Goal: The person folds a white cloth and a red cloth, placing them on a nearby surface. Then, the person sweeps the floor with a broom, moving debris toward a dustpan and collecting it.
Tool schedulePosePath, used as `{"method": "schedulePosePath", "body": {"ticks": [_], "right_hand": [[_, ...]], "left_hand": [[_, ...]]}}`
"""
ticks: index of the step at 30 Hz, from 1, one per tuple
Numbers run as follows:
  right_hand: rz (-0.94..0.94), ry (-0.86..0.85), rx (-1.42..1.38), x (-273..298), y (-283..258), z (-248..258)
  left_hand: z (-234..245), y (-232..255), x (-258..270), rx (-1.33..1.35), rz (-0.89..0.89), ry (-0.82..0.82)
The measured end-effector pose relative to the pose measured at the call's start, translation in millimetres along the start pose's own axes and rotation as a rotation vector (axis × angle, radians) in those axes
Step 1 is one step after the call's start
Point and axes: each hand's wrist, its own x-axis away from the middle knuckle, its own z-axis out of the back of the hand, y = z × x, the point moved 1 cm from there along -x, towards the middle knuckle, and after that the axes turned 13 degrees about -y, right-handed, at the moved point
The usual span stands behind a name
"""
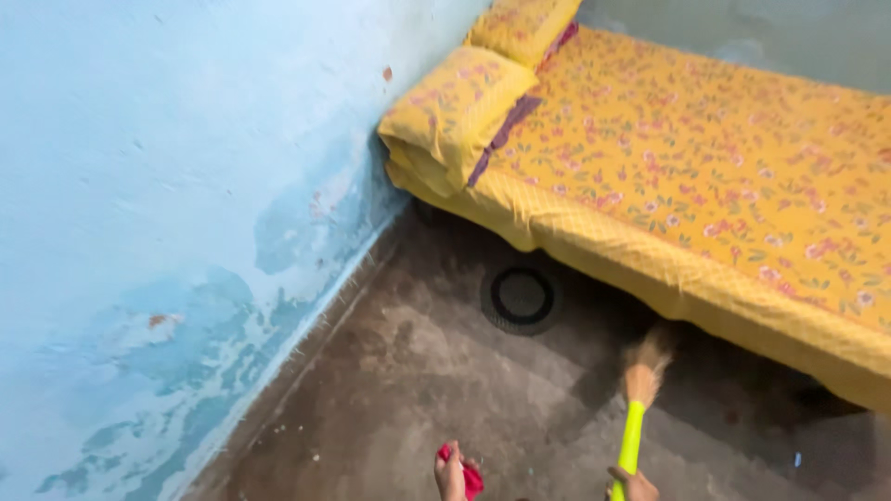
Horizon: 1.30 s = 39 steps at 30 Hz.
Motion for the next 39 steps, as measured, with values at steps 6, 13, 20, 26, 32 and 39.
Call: {"method": "schedulePosePath", "body": {"ticks": [6,13,20,26,32,39], "right_hand": [[-0.103,-0.203,-0.116,59,-41,-18],[-0.149,-0.589,-0.263,113,-142,-90],[-0.217,-0.907,-0.373,145,-221,-182],[-0.283,-1.008,-0.485,111,-276,-269],[-0.206,-1.152,-0.417,63,-308,-371],[-0.167,-0.892,-0.565,76,-314,-450]], "left_hand": [[-42,75,43,-0.172,-0.035,-0.117],[-145,212,41,-0.570,-0.550,-0.190],[-223,321,0,-0.673,-0.640,-0.227],[-307,501,-67,-0.949,-0.923,-0.187],[-405,729,-139,-1.242,-1.258,-0.141],[-499,944,-239,-1.558,-1.636,0.122]]}}
